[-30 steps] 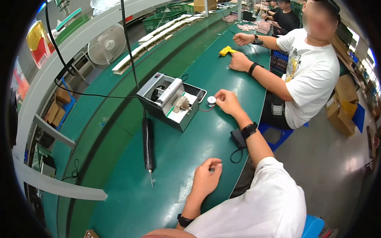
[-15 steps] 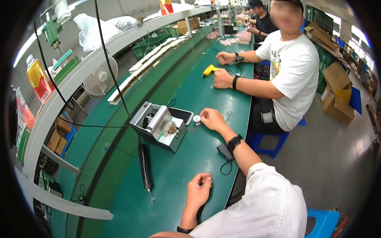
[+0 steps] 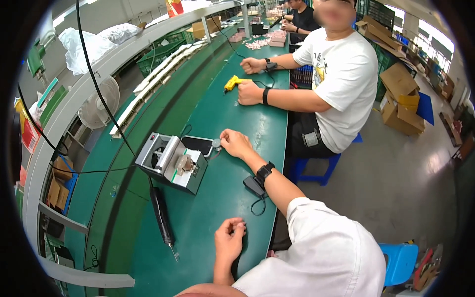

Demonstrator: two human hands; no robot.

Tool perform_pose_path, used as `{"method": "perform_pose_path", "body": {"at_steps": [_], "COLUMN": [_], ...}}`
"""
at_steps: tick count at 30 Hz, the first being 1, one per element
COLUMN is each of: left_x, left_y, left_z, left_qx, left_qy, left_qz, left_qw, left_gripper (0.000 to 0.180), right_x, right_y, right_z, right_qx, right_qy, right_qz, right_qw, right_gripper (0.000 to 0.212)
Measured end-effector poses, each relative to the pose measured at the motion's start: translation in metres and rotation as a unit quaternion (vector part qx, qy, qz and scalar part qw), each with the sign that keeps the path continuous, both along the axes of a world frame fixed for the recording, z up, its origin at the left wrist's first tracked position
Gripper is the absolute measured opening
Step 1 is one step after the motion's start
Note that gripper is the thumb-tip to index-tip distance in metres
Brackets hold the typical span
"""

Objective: The person places a motor into a machine, holds it in place while it rotates, and then sets the motor back onto the table, repeating the process with another motor.

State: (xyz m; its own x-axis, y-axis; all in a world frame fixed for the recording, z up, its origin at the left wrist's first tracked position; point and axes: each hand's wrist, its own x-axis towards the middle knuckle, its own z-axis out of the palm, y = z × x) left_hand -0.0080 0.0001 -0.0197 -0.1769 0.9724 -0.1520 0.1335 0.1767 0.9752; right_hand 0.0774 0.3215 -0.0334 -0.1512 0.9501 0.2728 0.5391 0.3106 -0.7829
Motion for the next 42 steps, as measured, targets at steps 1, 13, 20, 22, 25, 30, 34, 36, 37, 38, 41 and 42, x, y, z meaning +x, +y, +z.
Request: {"method": "perform_pose_path", "body": {"at_steps": [1,13,20,22,25,30,34,36,37,38,41,42], "left_x": [-0.001,-0.002,-0.002,-0.004,-0.003,-0.001,-0.003,-0.004,-0.006,-0.007,-0.009,-0.011], "left_y": [0.002,-0.006,-0.006,-0.007,-0.005,-0.005,-0.006,-0.006,-0.006,-0.006,-0.006,-0.007], "left_z": [-0.003,0.012,0.017,0.015,0.016,0.014,0.013,0.011,0.010,0.009,0.008,0.007], "left_qx": [-0.004,-0.033,-0.034,-0.035,-0.030,-0.030,-0.038,-0.034,-0.031,-0.032,-0.024,-0.025], "left_qy": [-0.030,-0.027,-0.018,-0.014,-0.026,-0.032,-0.052,-0.055,-0.058,-0.060,-0.085,-0.088], "left_qz": [0.002,0.007,0.012,0.014,0.011,0.011,0.008,-0.001,-0.005,-0.002,-0.009,-0.007], "left_qw": [1.000,0.999,0.999,0.999,0.999,0.999,0.998,0.998,0.998,0.998,0.996,0.996], "left_gripper": [0.020,0.021,0.022,0.022,0.022,0.022,0.022,0.023,0.023,0.023,0.024,0.024], "right_x": [-0.001,-0.005,0.003,0.002,0.004,0.006,0.008,0.007,0.005,0.005,0.004,0.003], "right_y": [0.004,0.005,-0.003,-0.006,-0.004,-0.006,-0.006,-0.006,-0.005,-0.004,-0.002,-0.002], "right_z": [0.000,-0.013,0.000,0.002,0.004,0.006,0.006,0.004,0.003,0.002,-0.002,-0.004], "right_qx": [0.009,0.023,0.040,0.026,0.041,0.044,0.063,0.090,0.103,0.101,0.131,0.130], "right_qy": [0.000,0.066,0.082,0.079,0.072,0.076,0.072,0.069,0.067,0.066,0.058,0.057], "right_qz": [-0.005,0.054,0.088,0.092,0.097,0.094,0.088,0.084,0.082,0.085,0.086,0.088], "right_qw": [1.000,0.996,0.992,0.992,0.992,0.992,0.992,0.990,0.989,0.989,0.986,0.986], "right_gripper": [0.020,0.017,0.014,0.014,0.014,0.013,0.013,0.013,0.013,0.013,0.012,0.012]}}
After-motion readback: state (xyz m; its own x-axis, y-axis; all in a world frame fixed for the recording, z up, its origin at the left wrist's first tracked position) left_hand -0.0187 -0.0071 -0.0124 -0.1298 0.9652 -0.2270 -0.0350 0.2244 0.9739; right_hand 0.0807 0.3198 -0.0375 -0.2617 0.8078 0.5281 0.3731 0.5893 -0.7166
